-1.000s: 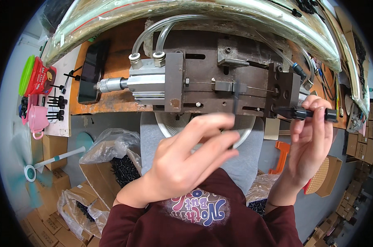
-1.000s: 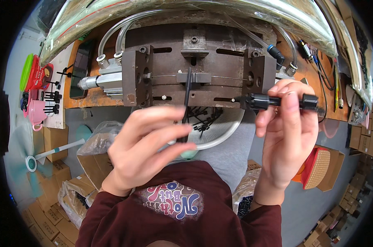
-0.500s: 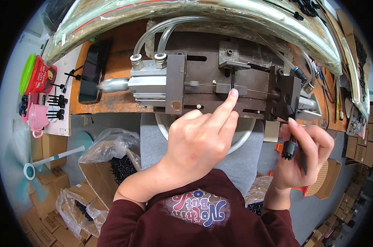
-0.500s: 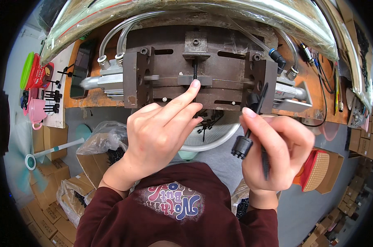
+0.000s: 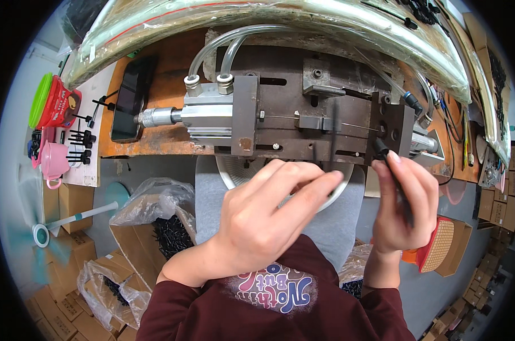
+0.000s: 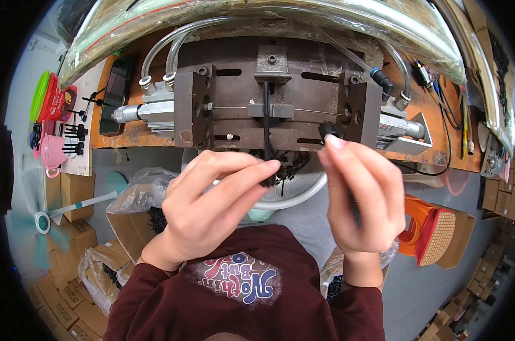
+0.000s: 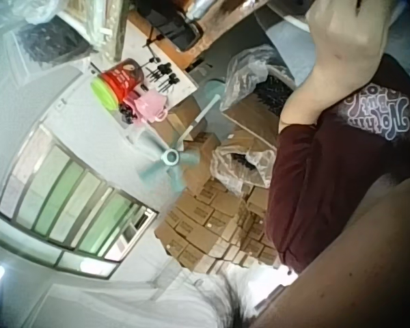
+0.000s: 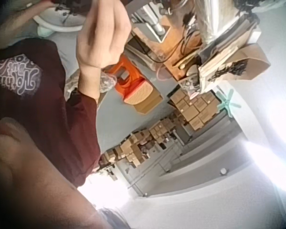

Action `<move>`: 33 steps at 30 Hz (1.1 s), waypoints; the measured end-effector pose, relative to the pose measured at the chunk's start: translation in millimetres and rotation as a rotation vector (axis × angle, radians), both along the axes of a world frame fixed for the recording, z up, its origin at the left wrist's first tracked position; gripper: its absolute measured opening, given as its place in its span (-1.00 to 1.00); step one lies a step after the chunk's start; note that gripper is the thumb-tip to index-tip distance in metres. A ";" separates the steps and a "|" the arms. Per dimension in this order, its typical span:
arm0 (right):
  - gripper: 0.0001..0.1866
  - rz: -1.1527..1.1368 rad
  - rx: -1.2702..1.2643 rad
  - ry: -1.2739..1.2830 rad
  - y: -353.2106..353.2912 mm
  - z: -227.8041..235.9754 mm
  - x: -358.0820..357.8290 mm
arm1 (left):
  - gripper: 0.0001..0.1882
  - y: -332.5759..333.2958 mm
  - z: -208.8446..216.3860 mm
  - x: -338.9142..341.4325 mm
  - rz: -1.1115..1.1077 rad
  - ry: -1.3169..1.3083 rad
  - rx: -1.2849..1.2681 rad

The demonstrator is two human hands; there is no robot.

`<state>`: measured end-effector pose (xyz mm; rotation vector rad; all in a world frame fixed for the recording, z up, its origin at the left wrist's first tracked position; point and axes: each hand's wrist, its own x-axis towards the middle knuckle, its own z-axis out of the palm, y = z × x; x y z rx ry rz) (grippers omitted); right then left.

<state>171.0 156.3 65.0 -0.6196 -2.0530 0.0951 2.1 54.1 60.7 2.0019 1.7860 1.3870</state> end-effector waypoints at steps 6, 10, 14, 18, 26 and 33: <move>-0.72 0.092 -0.279 0.105 -1.6 -2.9 3.4 | -0.72 13.4 -16.8 5.2 0.103 0.268 -0.015; -0.73 0.106 -0.423 0.099 -4.4 2.2 6.9 | -0.75 18.5 -8.6 3.3 0.090 0.352 -0.114; -0.82 0.151 -0.823 0.239 -8.4 15.4 7.2 | -0.76 17.5 -1.6 2.1 0.086 0.369 -0.160; -0.86 0.263 -1.104 0.353 -2.8 20.2 7.9 | -0.76 18.8 -3.6 -0.8 0.077 0.364 -0.146; -0.90 0.575 -1.513 0.406 11.1 44.5 -22.0 | -0.64 8.0 21.9 -3.7 -0.107 -0.051 0.188; -0.73 0.273 -0.400 0.065 82.7 74.3 -79.2 | -0.67 -1.4 15.6 -11.0 0.052 0.000 -0.024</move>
